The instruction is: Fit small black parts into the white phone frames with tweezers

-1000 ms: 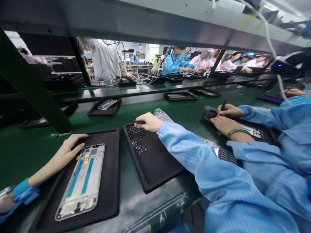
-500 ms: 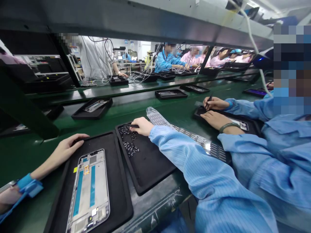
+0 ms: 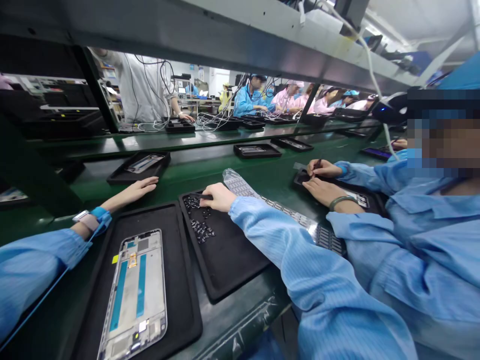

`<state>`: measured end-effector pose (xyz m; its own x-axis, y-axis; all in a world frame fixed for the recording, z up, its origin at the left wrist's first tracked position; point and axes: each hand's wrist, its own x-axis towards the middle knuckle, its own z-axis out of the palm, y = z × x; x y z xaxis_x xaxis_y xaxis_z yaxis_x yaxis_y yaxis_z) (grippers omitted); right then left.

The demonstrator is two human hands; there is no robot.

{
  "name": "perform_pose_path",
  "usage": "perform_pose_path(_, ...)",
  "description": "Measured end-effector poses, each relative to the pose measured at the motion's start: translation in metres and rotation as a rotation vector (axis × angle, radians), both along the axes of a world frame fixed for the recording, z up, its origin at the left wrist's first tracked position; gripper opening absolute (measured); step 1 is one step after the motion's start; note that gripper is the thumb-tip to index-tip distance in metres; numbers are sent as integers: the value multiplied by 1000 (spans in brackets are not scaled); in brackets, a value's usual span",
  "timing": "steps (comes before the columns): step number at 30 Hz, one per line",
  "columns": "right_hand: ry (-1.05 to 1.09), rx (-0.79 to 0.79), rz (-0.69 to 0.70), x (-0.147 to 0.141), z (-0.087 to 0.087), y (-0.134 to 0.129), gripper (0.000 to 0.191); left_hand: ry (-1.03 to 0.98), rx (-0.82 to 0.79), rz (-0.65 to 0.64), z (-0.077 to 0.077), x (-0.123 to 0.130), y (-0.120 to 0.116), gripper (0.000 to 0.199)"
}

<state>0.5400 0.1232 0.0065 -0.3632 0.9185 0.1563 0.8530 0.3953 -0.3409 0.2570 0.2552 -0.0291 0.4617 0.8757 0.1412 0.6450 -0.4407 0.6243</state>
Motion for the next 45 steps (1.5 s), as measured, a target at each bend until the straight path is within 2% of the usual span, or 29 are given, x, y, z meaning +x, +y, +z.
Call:
perform_pose_path(3, -22, -25, -53, -3, 2, -3, 9, -29, -24, -66, 4, -2, 3, 75)
perform_pose_path(6, -30, -39, -103, -1, 2, -3, 10, -29, -51, -126, 14, -13, -5, 66)
perform_pose_path(10, -22, -61, -156, 0, -1, -3, 12, 42, -83, -170, 18, -35, -46, 51)
perform_pose_path(13, -11, -84, -190, -4, 1, -5, 12, 87, 4, -69, 10, -47, -92, 47)
perform_pose_path(16, 13, -129, -212, -7, 7, -9, 11, -4, 50, 87, 7, -48, -132, 45)
perform_pose_path(20, 61, -189, -215, -2, 16, -7, 13, -70, 55, 181, 13, -38, -160, 40)
perform_pose_path(22, 150, -202, -172, -4, 19, -3, 16, -77, 138, 230, 18, -33, -168, 36)
perform_pose_path(24, 306, -226, -74, -16, 20, 1, 22, -80, 240, 244, 22, -28, -175, 31)
perform_pose_path(29, 720, -410, 232, -84, 20, -12, 31, -94, 367, 140, 29, -20, -187, 23)
perform_pose_path(33, 918, -540, 266, -118, 14, -35, 32, -160, 376, 49, 27, -18, -189, 18)
perform_pose_path(36, 944, -568, 221, -120, 8, -42, 30, -193, 363, -17, 23, -19, -189, 15)
perform_pose_path(40, 885, -549, 186, -113, 4, -40, 29, -195, 339, -26, 20, -19, -187, 15)
perform_pose_path(42, 841, -484, 186, -111, 3, -39, 27, -185, 347, -33, 19, -19, -187, 15)
perform_pose_path(45, 729, -290, 197, -109, 1, -38, 18, -148, 380, -46, 19, -19, -186, 13)
